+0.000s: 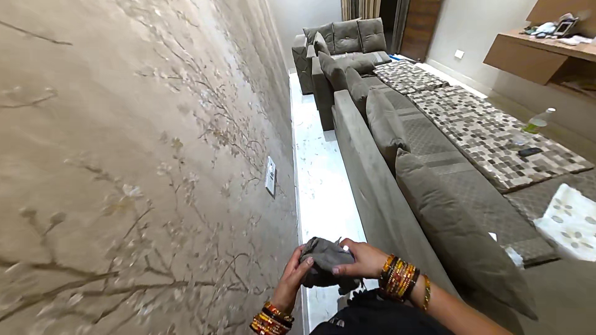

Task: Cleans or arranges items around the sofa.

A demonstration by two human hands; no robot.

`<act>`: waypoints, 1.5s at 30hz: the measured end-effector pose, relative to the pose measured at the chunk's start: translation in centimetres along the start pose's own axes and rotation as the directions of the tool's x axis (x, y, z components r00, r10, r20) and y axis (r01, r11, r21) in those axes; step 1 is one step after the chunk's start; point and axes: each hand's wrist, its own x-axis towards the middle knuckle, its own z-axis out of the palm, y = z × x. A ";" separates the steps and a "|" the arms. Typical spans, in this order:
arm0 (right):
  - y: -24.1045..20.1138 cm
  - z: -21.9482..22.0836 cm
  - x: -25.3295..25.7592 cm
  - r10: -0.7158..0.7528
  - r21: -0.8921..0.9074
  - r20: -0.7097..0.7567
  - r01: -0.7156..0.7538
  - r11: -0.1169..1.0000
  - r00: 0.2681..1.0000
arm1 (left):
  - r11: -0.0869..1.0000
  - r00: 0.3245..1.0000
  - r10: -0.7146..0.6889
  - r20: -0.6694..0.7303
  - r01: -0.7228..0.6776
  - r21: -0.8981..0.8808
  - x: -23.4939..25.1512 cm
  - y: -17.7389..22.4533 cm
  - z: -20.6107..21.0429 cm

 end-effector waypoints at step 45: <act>-3.5 -41.3 44.7 -0.056 0.101 -0.450 0.113 0.988 0.891 | 0.939 0.940 0.115 0.320 -0.208 0.274 63.0 21.6 -13.7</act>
